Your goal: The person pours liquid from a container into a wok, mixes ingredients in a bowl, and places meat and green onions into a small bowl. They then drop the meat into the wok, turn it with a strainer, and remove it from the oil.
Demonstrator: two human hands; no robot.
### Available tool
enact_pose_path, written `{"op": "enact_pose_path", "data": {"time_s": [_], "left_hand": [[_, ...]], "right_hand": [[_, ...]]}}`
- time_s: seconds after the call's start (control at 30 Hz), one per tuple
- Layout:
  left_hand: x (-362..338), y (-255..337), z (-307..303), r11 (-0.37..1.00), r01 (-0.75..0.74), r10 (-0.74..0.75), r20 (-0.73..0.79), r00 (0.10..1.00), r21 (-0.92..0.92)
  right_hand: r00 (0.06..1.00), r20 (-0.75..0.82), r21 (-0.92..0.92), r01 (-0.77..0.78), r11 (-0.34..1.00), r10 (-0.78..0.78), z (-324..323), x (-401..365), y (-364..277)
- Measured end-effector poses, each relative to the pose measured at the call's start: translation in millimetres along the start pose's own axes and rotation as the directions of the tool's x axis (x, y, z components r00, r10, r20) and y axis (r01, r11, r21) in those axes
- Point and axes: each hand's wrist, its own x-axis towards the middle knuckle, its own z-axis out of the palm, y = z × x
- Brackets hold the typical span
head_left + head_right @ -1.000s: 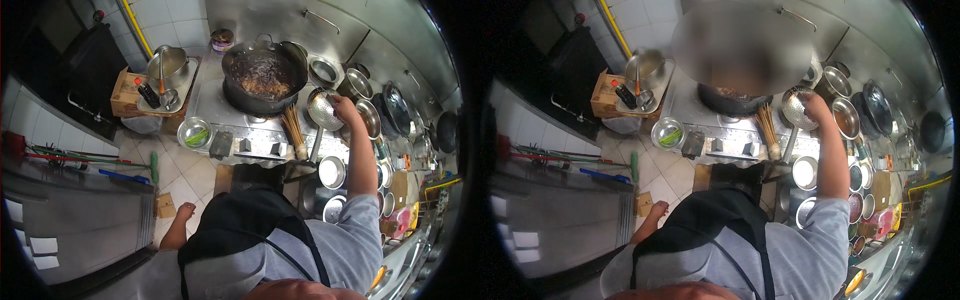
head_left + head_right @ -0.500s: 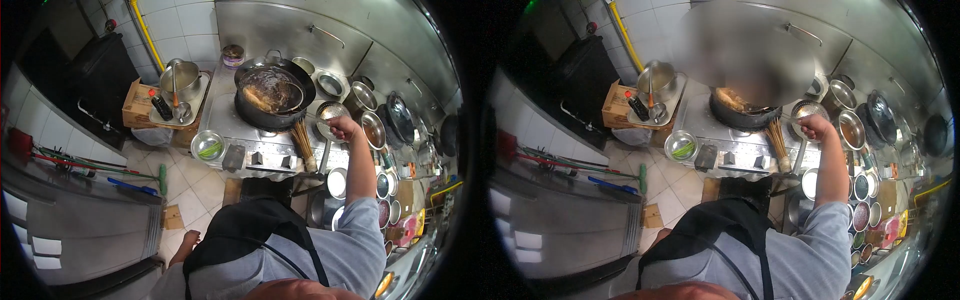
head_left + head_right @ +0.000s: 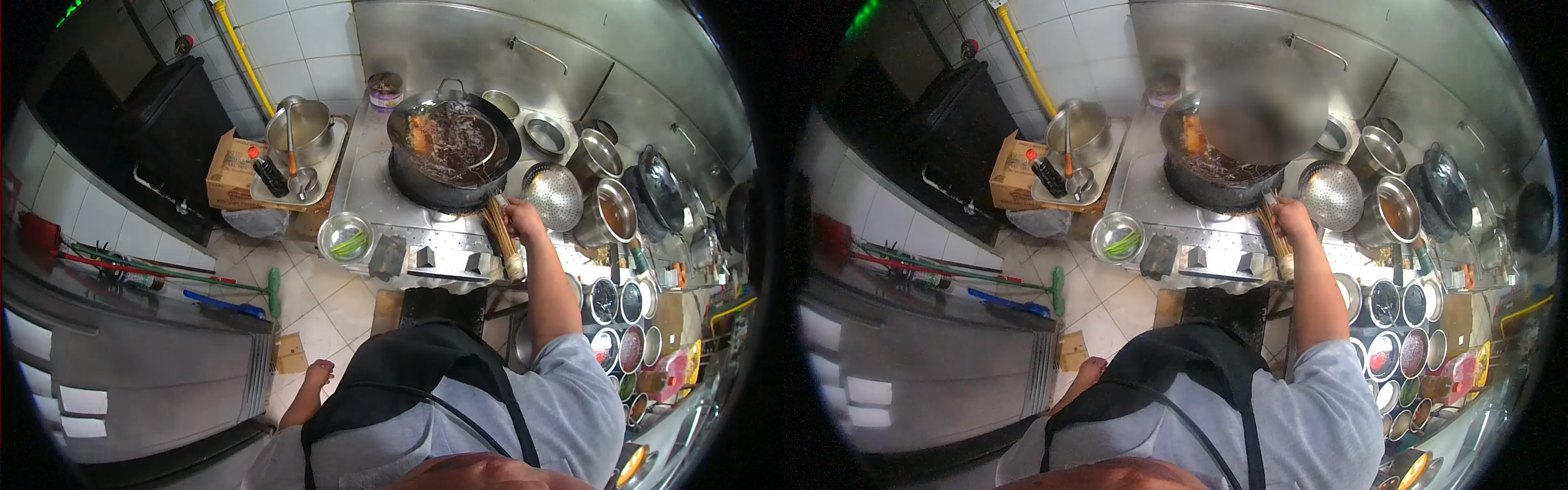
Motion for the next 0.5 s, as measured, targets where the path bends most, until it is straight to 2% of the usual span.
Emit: {"op": "enact_pose_path", "data": {"time_s": [0.03,0.1,0.13,0.17,0.2,0.23,0.27,0.3,0.37,0.43,0.47,0.5], "left_hand": [[-2.5,3.2,-0.2,1.000,0.003,-0.003,0.001,1.000,-0.001],[-9.6,8.5,-1.4,0.997,0.071,-0.071,0.017,0.997,0.012],[-15.1,15.7,-1.5,0.997,0.073,-0.073,0.017,0.997,0.009],[-27.3,36.3,-2.9,0.981,0.183,-0.184,-0.005,0.983,-0.058],[-34.6,48.6,-2.6,0.949,0.288,-0.293,-0.018,0.956,-0.127],[-35.2,41.5,-1.8,0.948,0.291,-0.295,-0.016,0.955,-0.130],[-34.0,26.4,-1.3,0.984,0.176,-0.175,0.040,0.984,-0.011],[-33.5,15.4,1.0,0.994,0.049,-0.060,0.109,0.992,0.101],[-43.2,22.9,3.3,0.994,0.062,-0.070,0.078,0.994,0.093],[-68.4,80.0,-5.8,0.938,0.344,-0.345,-0.003,0.939,-0.030],[-64.4,64.0,-2.0,0.938,0.344,-0.344,-0.005,0.939,-0.035],[-60.3,42.2,1.4,0.978,0.204,-0.205,0.009,0.979,0.046]], "right_hand": [[1.000,0.001,-0.001,-0.003,1.000,0.003,-0.9,-0.5,-4.6],[0.990,-0.104,-0.214,0.068,0.974,-0.092,-3.2,-4.4,-15.9],[0.985,-0.127,-0.264,0.084,0.961,-0.121,-9.0,1.9,-14.1],[0.985,-0.125,-0.267,0.082,0.960,-0.119,-16.5,10.8,-12.1],[0.975,-0.126,-0.402,0.118,0.908,-0.182,-24.4,20.7,-10.4],[0.962,-0.118,-0.529,0.147,0.836,-0.245,-28.9,25.9,-10.0],[0.941,-0.138,-0.599,0.168,0.783,-0.308,-30.9,23.8,-14.8],[0.942,-0.135,-0.601,0.170,0.781,-0.309,-37.9,36.6,-7.0],[0.732,-0.056,-0.821,0.353,0.448,-0.679,-63.1,78.4,19.5],[0.751,-0.036,-0.798,0.375,0.471,-0.659,-67.4,82.4,13.0],[0.895,-0.105,-0.633,0.276,0.723,-0.434,-58.8,62.7,-7.9],[0.979,-0.110,-0.428,0.110,0.897,-0.172,-54.8,45.9,-26.4]]}}
